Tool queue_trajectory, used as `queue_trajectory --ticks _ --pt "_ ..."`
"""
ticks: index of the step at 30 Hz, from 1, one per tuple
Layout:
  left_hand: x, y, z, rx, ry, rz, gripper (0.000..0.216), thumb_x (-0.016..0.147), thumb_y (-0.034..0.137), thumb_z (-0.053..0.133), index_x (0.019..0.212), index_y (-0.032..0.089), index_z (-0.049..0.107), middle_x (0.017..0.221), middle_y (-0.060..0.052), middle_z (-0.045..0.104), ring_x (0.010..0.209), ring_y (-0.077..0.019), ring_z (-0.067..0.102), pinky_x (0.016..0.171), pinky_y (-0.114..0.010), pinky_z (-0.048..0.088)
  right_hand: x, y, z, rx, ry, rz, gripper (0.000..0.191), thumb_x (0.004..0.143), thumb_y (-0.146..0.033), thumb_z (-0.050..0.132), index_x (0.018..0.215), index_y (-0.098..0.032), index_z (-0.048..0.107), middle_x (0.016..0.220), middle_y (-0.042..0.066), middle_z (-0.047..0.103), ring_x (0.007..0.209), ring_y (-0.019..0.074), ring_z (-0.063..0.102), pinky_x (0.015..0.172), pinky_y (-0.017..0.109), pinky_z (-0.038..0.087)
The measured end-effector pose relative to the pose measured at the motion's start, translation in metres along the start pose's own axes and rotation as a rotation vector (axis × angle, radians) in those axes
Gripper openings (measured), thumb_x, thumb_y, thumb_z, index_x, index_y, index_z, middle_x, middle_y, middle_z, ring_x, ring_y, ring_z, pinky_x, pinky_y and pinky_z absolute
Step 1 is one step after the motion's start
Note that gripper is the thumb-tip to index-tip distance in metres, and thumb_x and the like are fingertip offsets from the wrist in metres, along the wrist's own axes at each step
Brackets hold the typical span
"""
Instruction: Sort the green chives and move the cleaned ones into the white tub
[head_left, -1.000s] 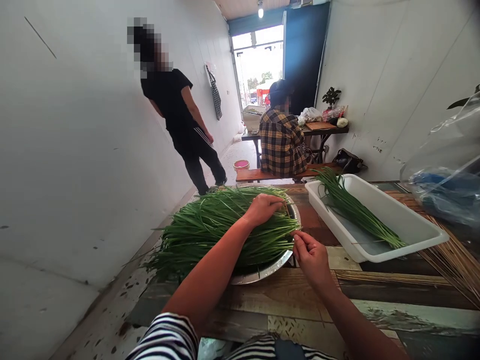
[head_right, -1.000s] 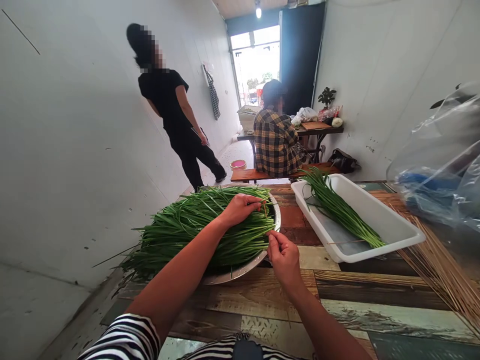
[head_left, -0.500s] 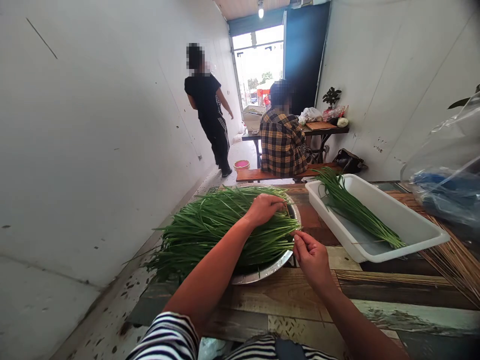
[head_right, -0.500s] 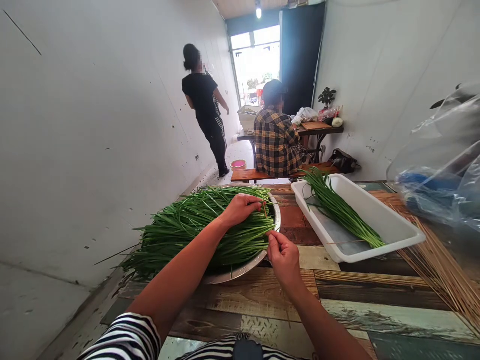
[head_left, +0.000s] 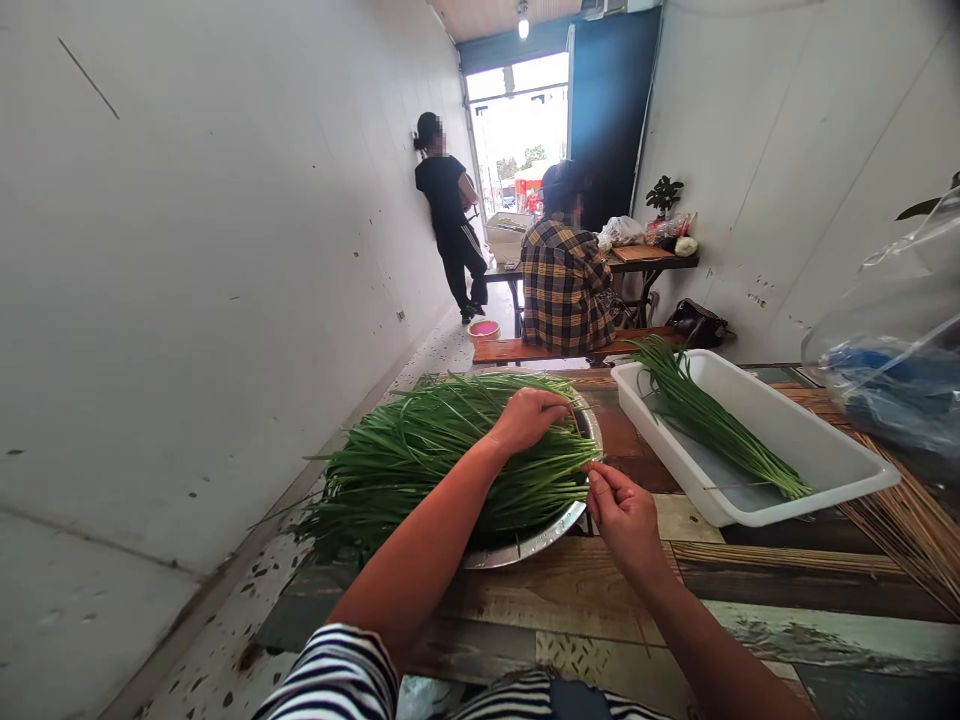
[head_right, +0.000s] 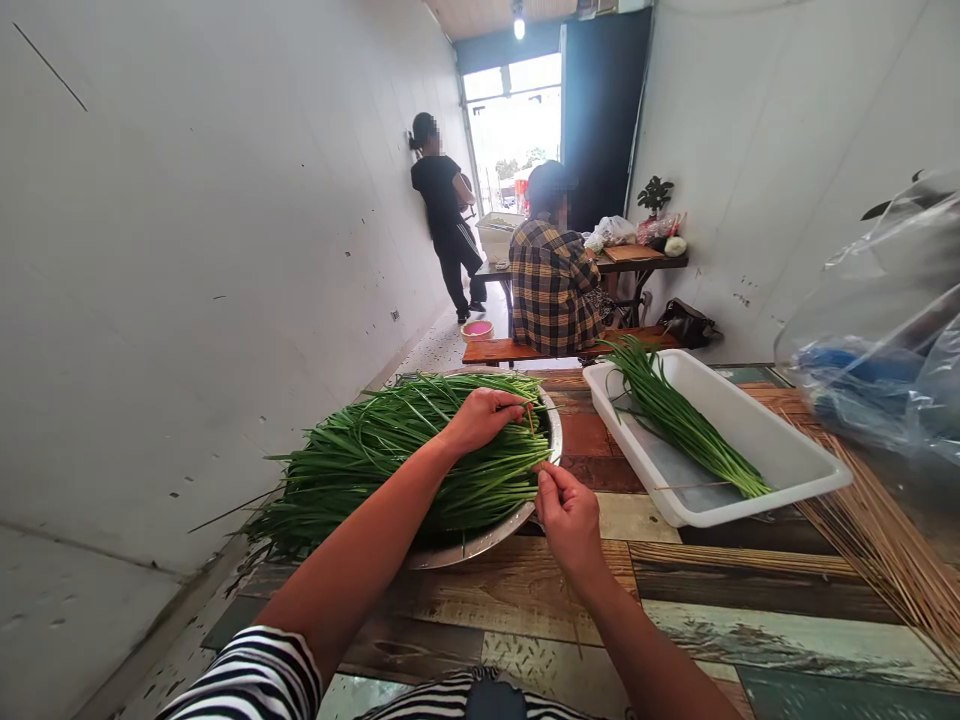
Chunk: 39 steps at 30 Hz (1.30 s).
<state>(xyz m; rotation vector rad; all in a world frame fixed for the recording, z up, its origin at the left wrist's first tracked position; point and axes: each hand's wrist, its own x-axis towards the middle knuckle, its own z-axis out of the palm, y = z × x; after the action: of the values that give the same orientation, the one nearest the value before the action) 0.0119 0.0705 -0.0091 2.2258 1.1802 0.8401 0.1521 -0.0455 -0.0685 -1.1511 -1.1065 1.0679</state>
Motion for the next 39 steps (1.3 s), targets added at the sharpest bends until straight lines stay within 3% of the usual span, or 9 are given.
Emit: queue_trajectory --ticks 24,39 --pt "-0.0011 0.0046 -0.0034 0.017 -0.019 0.037 0.024 0.081 0.026 0.05 0.078 0.016 0.072 0.078 -0.001 0.071 0.074 -0.0132 0.062 0.072 -0.021 0.045 -0.0006 -0.0024 0.0 -0.028 0.009 0.002 0.047 0.076 -0.051 0.055 0.092 -0.008 0.066 0.043 -0.007 0.035 0.04 0.0074 0.029 0.037 0.02 0.024" --pt "-0.0011 0.0006 0.0 0.034 -0.023 0.078 0.022 0.08 0.025 0.052 0.081 0.016 0.072 0.078 -0.002 0.072 0.075 -0.0141 0.063 0.074 -0.023 0.045 -0.0011 -0.0042 0.0012 -0.006 -0.004 0.011 0.047 0.074 -0.052 0.055 0.091 -0.01 0.065 0.043 -0.007 0.034 0.039 0.0076 0.028 0.037 0.02 0.022"
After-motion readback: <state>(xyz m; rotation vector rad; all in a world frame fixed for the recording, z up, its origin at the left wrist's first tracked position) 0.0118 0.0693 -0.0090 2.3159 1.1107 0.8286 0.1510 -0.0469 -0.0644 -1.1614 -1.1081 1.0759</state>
